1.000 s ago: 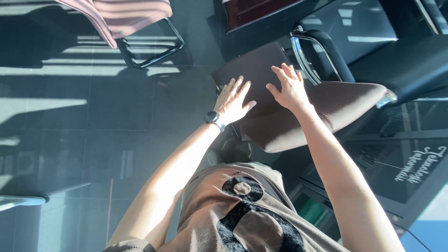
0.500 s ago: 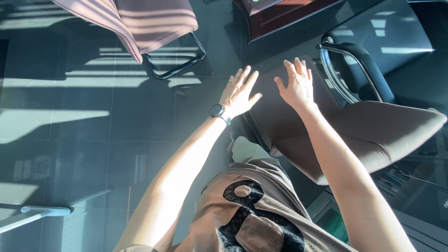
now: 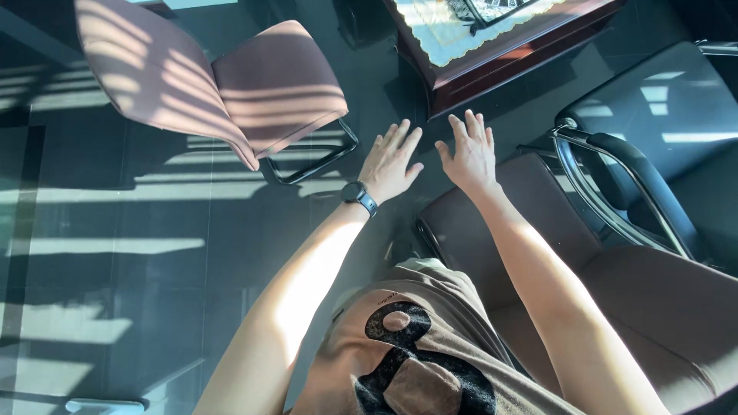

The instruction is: Arrange chairs and place a bouquet of flowers on a table in an office lounge.

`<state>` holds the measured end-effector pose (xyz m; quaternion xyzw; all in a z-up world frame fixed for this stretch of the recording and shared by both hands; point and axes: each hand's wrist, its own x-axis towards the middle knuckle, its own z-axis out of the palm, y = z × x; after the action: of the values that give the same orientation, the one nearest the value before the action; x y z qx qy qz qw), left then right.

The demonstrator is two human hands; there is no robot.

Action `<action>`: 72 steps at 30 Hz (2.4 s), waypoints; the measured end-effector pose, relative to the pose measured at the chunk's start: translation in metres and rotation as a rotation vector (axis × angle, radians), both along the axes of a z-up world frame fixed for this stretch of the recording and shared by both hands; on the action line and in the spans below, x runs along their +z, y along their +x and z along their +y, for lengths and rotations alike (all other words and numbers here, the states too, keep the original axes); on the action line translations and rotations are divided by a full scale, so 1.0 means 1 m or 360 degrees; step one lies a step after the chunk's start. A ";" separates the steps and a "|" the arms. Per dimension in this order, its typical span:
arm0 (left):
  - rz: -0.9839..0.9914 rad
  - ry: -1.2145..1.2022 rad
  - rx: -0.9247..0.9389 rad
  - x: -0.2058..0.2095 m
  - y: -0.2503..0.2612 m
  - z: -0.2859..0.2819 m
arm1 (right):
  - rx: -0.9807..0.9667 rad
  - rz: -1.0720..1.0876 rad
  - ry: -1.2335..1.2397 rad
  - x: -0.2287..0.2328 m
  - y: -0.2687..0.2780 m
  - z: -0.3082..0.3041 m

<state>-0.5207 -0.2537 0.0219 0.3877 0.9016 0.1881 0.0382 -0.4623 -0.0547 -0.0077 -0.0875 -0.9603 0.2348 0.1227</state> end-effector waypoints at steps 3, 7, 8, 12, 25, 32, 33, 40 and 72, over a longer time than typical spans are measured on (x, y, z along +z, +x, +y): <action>0.0048 0.0008 0.0023 0.002 -0.038 -0.004 | 0.0036 0.0071 0.0086 -0.004 -0.034 -0.006; 0.0008 0.0002 0.0019 -0.004 -0.082 -0.006 | 0.0020 0.0012 0.0100 -0.005 -0.075 -0.012; -0.0005 0.0014 0.0005 -0.006 -0.093 -0.006 | 0.0001 0.0064 0.0115 -0.009 -0.083 -0.013; -0.0101 0.0080 -0.0051 -0.022 -0.141 -0.002 | -0.0058 0.0286 0.0147 -0.029 -0.115 -0.015; -0.0193 -0.0033 -0.0475 -0.031 -0.322 0.008 | -0.0535 -0.0068 0.0142 -0.031 -0.236 -0.018; -0.0253 0.0083 -0.0533 -0.058 -0.389 0.034 | -0.0679 -0.0109 0.0085 -0.031 -0.279 -0.004; -0.0251 0.0093 -0.0548 -0.061 -0.397 0.039 | -0.0711 -0.0117 0.0065 -0.030 -0.285 -0.001; -0.0224 -0.0011 -0.0635 -0.058 -0.461 0.096 | -0.0753 -0.0078 0.0107 -0.054 -0.336 0.052; -0.0134 -0.0525 -0.1593 -0.244 -0.738 0.231 | -0.1421 -0.0673 -0.0199 -0.201 -0.563 0.076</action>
<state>-1.2589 -0.0229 -0.2219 0.7517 0.6215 0.0178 0.2200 -1.0256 0.0217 -0.2089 -0.5432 -0.8170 0.1935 0.0084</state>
